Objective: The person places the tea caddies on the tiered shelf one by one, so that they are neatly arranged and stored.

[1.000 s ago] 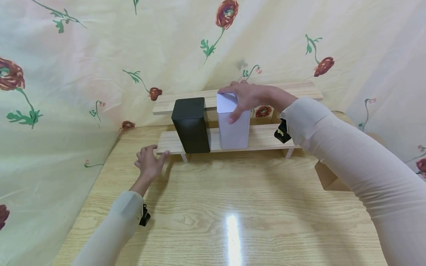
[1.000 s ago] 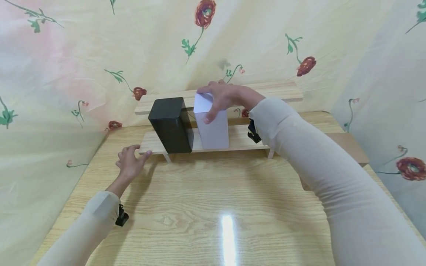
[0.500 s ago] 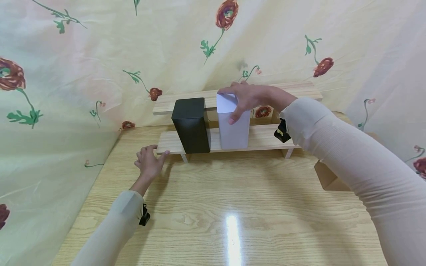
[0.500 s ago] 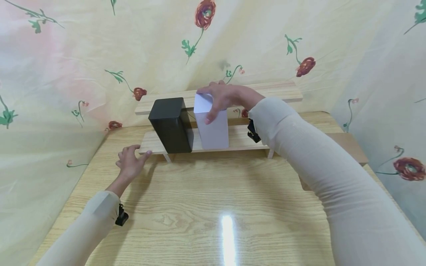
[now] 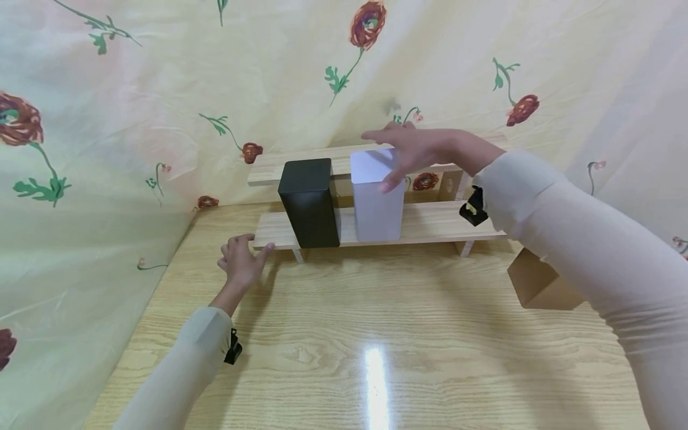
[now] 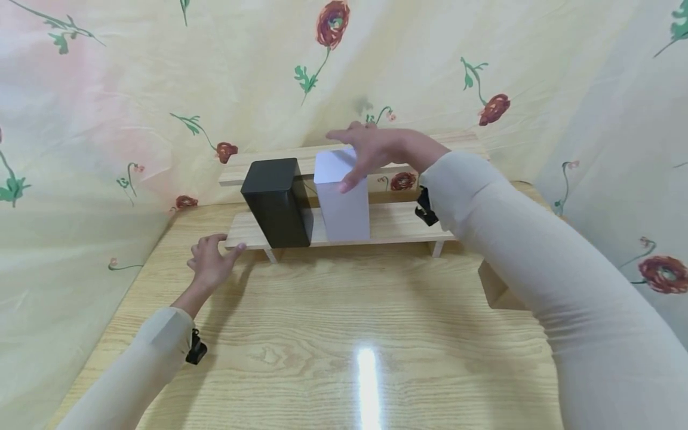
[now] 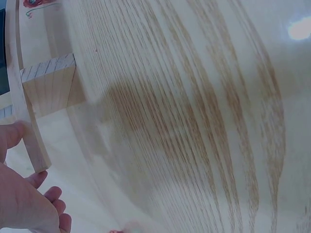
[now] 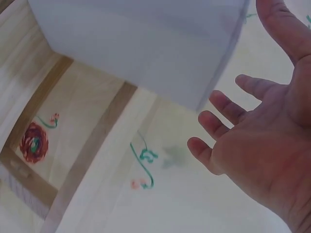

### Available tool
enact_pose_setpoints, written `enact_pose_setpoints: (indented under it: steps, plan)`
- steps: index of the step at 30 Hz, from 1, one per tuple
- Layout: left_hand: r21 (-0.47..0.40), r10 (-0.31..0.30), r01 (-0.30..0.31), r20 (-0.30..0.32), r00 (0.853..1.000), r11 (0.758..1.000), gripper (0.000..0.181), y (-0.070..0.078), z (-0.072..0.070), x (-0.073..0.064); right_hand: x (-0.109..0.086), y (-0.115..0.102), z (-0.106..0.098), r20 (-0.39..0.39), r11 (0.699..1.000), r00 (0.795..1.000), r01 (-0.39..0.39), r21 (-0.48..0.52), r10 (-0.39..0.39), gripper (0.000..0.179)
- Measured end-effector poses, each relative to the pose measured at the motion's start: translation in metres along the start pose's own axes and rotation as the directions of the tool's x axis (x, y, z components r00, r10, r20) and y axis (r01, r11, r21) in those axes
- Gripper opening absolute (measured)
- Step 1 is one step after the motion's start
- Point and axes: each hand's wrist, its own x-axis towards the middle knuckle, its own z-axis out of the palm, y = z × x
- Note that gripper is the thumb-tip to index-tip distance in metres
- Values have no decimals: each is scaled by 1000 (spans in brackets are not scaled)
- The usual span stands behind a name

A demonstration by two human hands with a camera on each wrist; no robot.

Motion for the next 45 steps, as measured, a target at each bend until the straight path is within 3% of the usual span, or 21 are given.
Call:
enact_pose_setpoints:
  steps: [9,17,25,45]
  plan:
    - [1,1,-1,13,1000,1000,62,1,-3,-5,-34,17,-12,-9,1000,1000,-12,-1,12,114]
    - [0,1,-1,21,1000,1000,63,1,-5,-7,-66,29,-13,-36,999,999,36,22,-35,116]
    - [3,-8,8,17,1000,1000,63,1,-4,-6,-90,46,-6,-86,997,995,54,-63,-59,117]
    - [-4,-9,9,-4,1000,1000,62,2,1,-3,-143,89,11,-171,993,981,73,-97,-89,111]
